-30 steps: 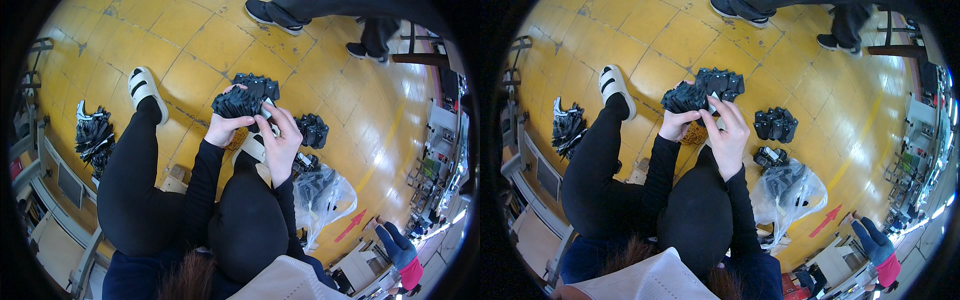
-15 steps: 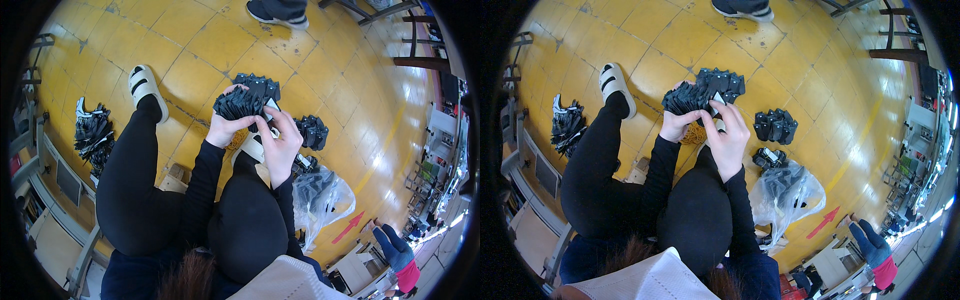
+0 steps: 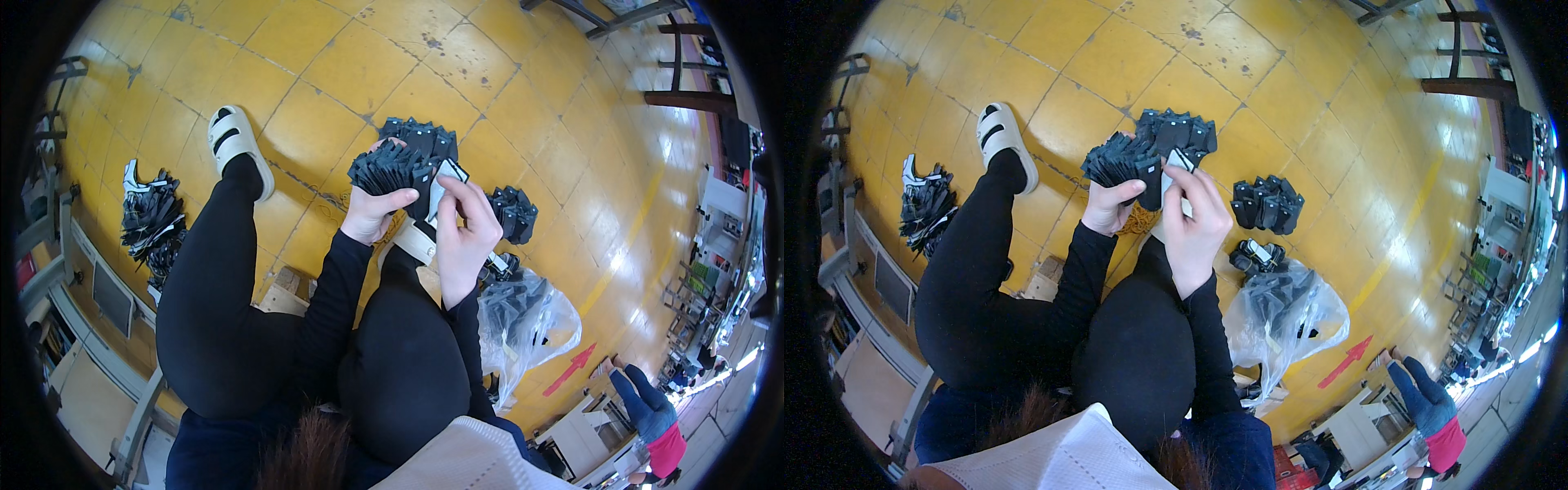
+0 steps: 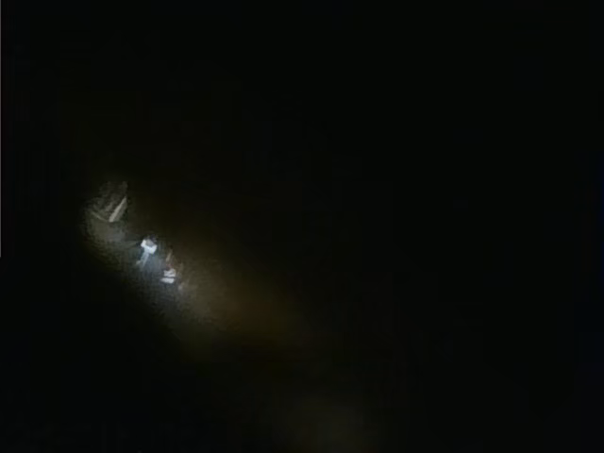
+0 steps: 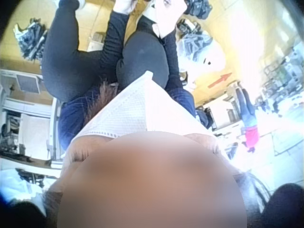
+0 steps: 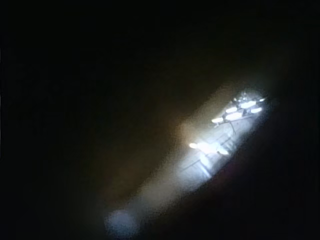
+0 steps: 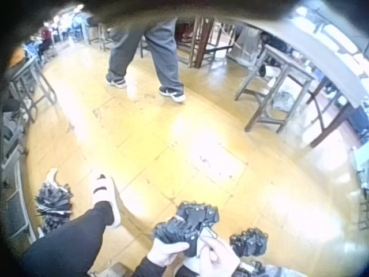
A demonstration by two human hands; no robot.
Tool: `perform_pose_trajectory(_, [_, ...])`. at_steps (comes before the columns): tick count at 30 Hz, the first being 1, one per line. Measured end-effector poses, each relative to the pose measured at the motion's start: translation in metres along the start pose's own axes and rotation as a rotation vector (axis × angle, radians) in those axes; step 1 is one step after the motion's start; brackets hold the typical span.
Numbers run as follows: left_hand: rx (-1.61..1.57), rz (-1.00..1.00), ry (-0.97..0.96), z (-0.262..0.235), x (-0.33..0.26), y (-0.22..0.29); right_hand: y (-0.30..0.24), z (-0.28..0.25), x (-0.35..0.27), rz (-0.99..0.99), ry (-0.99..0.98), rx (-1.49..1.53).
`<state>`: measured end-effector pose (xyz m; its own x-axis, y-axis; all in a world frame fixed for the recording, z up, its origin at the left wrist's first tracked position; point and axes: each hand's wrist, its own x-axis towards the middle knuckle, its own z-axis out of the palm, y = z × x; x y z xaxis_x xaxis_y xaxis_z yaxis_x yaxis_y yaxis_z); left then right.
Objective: The person sits on the factory floor and repeatedly picks up small black fabric parts, aligns them into stacks, and secures them with rubber bands. The person places the finished bundles on the floor and continues the process with additional parts.
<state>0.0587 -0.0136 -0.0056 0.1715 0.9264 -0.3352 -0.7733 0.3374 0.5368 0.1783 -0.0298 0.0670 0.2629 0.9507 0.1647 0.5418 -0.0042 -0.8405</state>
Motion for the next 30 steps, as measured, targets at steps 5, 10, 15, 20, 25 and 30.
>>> perform_pose_trajectory(5, [0.167, 0.073, -0.035, -0.001, 0.001, 0.004, -0.003, 0.000, 0.001, -0.039, -0.089, -0.012])
perform_pose_trajectory(10, [0.111, 0.078, -0.010, -0.007, 0.001, 0.006, 0.001, 0.001, -0.001, -0.017, -0.128, -0.016])
perform_pose_trajectory(15, [0.022, 0.067, 0.033, -0.011, 0.000, 0.003, 0.002, 0.006, -0.003, 0.051, -0.068, -0.008])
perform_pose_trajectory(20, [-0.006, 0.077, 0.056, -0.009, 0.000, 0.003, -0.001, 0.009, -0.003, 0.170, -0.017, 0.060])
perform_pose_trajectory(25, [0.122, 0.127, 0.006, -0.003, 0.004, 0.000, 0.001, 0.011, -0.001, -0.009, -0.099, -0.056])
perform_pose_trajectory(30, [0.113, 0.129, 0.008, -0.004, 0.004, -0.005, -0.002, 0.010, 0.001, -0.031, -0.138, -0.186])
